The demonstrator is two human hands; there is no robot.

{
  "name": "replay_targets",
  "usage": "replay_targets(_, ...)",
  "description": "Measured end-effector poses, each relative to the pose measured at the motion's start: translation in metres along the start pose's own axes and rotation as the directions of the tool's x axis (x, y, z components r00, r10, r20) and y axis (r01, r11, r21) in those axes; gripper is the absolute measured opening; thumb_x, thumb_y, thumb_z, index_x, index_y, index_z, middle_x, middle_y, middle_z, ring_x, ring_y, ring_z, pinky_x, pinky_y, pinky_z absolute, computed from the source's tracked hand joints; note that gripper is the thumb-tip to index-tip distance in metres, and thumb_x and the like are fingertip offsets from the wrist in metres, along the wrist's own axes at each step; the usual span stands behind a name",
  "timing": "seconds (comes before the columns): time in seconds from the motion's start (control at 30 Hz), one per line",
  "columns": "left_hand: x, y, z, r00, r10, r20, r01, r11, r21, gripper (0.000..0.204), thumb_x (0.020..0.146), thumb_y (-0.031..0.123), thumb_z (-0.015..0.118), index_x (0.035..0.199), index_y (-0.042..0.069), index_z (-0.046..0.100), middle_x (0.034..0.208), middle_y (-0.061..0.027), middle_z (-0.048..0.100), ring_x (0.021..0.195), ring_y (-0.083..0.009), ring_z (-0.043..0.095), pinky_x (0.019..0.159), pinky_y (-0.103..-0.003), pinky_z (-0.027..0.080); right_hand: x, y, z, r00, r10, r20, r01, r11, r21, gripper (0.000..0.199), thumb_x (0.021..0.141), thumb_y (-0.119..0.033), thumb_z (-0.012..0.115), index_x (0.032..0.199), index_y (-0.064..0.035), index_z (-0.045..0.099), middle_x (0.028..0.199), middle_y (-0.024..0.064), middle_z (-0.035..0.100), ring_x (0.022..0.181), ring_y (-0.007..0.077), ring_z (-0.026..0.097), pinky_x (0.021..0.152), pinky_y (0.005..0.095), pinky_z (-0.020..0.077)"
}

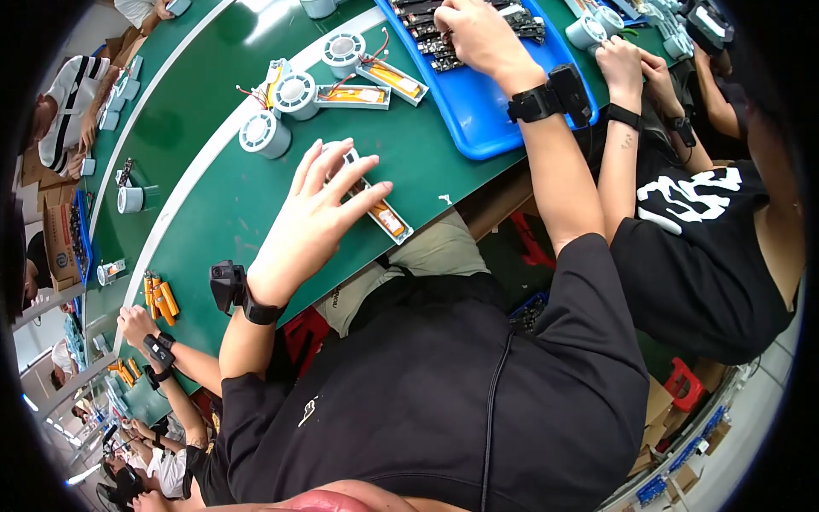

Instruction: The person assembles a handheld fan by connecting the motor and battery wires to a circuit board before fitting the components into the fan housing. They press the board into place and set the completed assembly aside on the table.

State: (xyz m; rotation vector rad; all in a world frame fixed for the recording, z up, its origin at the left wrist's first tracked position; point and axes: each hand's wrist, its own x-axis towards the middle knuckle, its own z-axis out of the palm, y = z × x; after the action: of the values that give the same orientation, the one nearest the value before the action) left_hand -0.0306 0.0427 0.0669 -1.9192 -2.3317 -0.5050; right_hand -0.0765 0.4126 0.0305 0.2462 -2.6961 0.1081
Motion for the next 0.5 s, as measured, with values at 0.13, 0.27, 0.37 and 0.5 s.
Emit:
replay_targets(0.13, -0.027, 0.005, -0.004, 0.971, -0.231, -0.068, 0.224, 0.97, -0.097, 0.044, 0.075, -0.002, 0.073, 0.117, 0.01, 0.069, 0.123, -0.0088, 0.067, 0.131, -0.0349, 0.052, 0.117, -0.053, 0.039, -0.011, -0.025, -0.033, 0.961, 0.061, -0.27, -0.012, 0.984, 0.179, 0.012, 0.086, -0.004, 0.069, 0.097, -0.0049, 0.066, 0.108, 0.0205, 0.064, 0.095, 0.0362, 0.064, 0.088, 0.045, 0.0503)
replay_targets(0.27, -0.042, 0.02, -0.006, 0.817, -0.485, -0.313, 0.352, 0.848, -0.396, 0.056, 0.071, -0.008, 0.075, 0.124, 0.009, 0.066, 0.123, -0.0109, 0.066, 0.121, -0.0359, 0.059, 0.109, -0.051, 0.047, -0.046, -0.108, -0.056, 0.88, 0.289, -0.377, 0.151, 0.582, 0.799, 0.022, 0.08, 0.018, 0.069, 0.09, 0.0001, 0.061, 0.104, 0.0176, 0.069, 0.094, 0.0283, 0.067, 0.086, 0.038, 0.0558)
replay_targets(0.37, -0.042, 0.036, 0.004, 0.741, -0.528, -0.415, 0.211, 0.769, -0.603, 0.054, 0.071, -0.008, 0.078, 0.122, 0.006, 0.064, 0.119, -0.0132, 0.066, 0.108, -0.0348, 0.064, 0.098, -0.047, 0.053, -0.07, -0.171, -0.055, 0.974, 0.015, -0.225, 0.216, 0.216, 0.952, 0.032, 0.072, 0.018, 0.073, 0.098, 0.0001, 0.067, 0.097, 0.0153, 0.071, 0.082, 0.025, 0.068, 0.075, 0.0328, 0.0564)
replay_targets(0.5, -0.041, 0.034, 0.024, 0.827, -0.38, -0.415, 0.068, 0.799, -0.598, 0.051, 0.072, -0.008, 0.079, 0.117, 0.004, 0.059, 0.112, -0.0147, 0.068, 0.092, -0.0312, 0.069, 0.083, -0.043, 0.058, -0.084, -0.208, -0.047, 0.987, -0.041, -0.153, 0.157, 0.099, 0.983, 0.023, 0.078, 0.017, 0.07, 0.093, 0.0007, 0.065, 0.096, 0.0154, 0.071, 0.088, 0.0263, 0.069, 0.076, 0.0339, 0.0563)
